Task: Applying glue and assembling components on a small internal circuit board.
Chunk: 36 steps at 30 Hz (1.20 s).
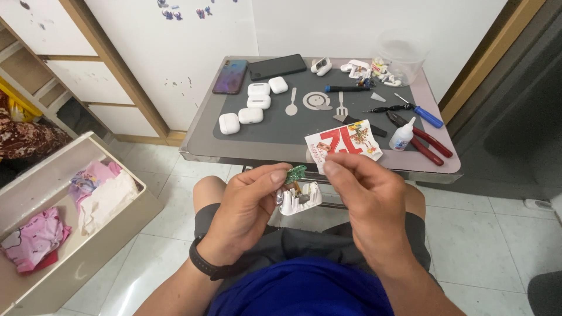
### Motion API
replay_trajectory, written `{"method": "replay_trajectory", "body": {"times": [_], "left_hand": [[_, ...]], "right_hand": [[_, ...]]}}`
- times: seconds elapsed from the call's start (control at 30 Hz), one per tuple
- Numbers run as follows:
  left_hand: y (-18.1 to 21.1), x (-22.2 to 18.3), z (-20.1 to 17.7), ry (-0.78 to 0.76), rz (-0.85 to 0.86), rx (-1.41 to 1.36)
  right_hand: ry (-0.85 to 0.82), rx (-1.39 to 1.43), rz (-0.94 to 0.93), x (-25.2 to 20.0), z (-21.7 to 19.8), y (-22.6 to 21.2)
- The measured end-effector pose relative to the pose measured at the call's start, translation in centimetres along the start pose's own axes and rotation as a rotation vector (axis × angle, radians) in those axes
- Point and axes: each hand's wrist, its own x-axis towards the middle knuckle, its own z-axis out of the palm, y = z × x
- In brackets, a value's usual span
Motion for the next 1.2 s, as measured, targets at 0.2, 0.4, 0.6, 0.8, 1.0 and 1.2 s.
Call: {"method": "replay_trajectory", "body": {"times": [0.2,0.4,0.6,0.8,1.0,1.2], "left_hand": [[-1.3,0.8,0.6,-0.046,0.002,-0.104],[-1.7,1.0,0.5,-0.044,-0.023,-0.106],[-0.9,0.4,1.2,-0.068,-0.017,-0.069],[-2.5,1.4,-1.7,-0.096,-0.022,0.039],[-1.5,0.9,-1.5,-0.183,-0.064,0.110],[-0.6,0.5,-0.9,-0.222,-0.114,0.125]], "right_hand": [[-0.199,0.025,-0.005,1.2,0.2,1.8],[-0.237,0.031,-0.006,1.9,-0.2,3.5],[-0.263,-0.116,-0.133,1.9,-0.7,3.0],[-0.292,-0.277,-0.246,1.5,-1.3,2.5],[-0.271,-0.249,-0.220,0.8,-1.1,1.3],[-0.208,-0.100,-0.057,0.6,-0.1,1.2]]}}
